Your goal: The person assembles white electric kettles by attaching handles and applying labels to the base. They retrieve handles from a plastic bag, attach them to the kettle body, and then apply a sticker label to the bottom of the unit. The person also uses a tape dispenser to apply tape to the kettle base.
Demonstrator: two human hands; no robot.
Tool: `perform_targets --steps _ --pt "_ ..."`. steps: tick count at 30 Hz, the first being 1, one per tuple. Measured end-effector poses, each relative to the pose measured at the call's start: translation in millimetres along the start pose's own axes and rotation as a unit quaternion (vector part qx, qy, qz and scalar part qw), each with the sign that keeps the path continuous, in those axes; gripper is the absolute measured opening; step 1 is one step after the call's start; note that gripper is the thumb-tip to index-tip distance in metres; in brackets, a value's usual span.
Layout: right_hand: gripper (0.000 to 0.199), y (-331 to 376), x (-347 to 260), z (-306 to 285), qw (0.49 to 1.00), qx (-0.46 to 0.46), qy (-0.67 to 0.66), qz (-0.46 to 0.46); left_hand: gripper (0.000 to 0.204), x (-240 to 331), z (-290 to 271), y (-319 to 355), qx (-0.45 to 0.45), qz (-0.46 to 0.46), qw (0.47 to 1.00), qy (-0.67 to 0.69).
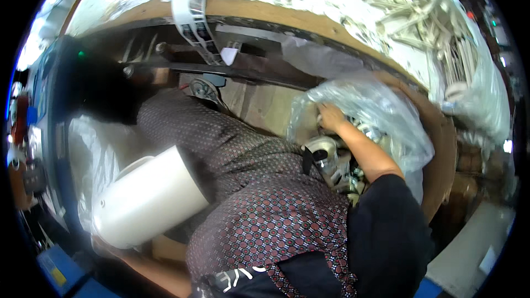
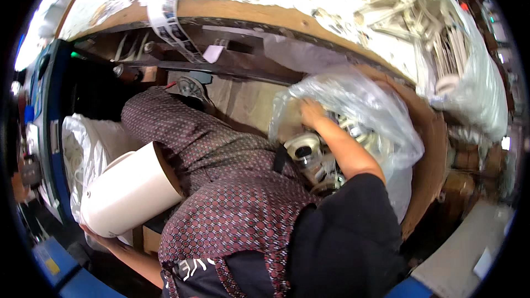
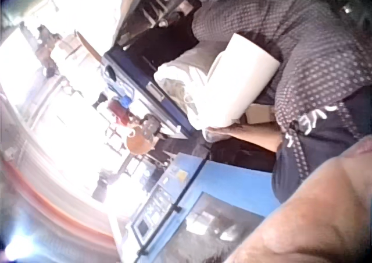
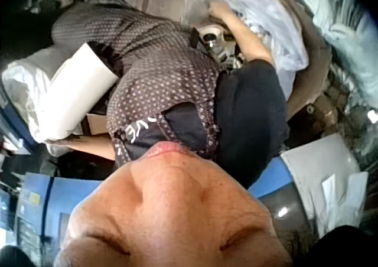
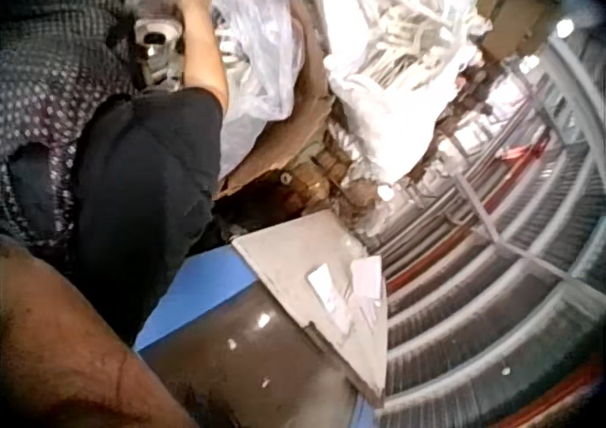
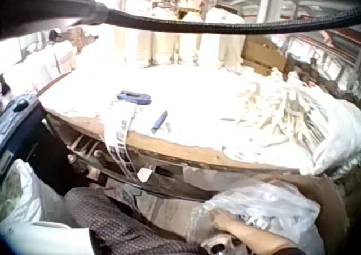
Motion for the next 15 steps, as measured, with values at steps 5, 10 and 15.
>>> perform_targets --steps 5,10,15 --pt "0.098 -30.2 56.3 56.0 0.948 -0.261 0.146 0.109 0.062 -36.4 -89.1 -4.2 0.235 -0.063 0.943 -0.226" --pt "0.090 -14.4 85.3 90.3 0.919 -0.379 0.015 0.110 0.055 -33.1 -36.3 -3.2 0.272 -0.066 0.956 -0.085" --pt "0.088 7.8 -13.2 -9.1 0.930 -0.298 0.205 0.060 0.047 -19.8 -70.7 58.2 0.262 0.057 0.955 -0.123"
Point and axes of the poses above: each hand's wrist, its own y-axis away from the middle knuckle, its own z-axis out of the palm, x = y × z, the point moved 9 cm from there along -y, towards the middle knuckle, and after that the axes turned 13 degrees about z, right-handed, at the moved point
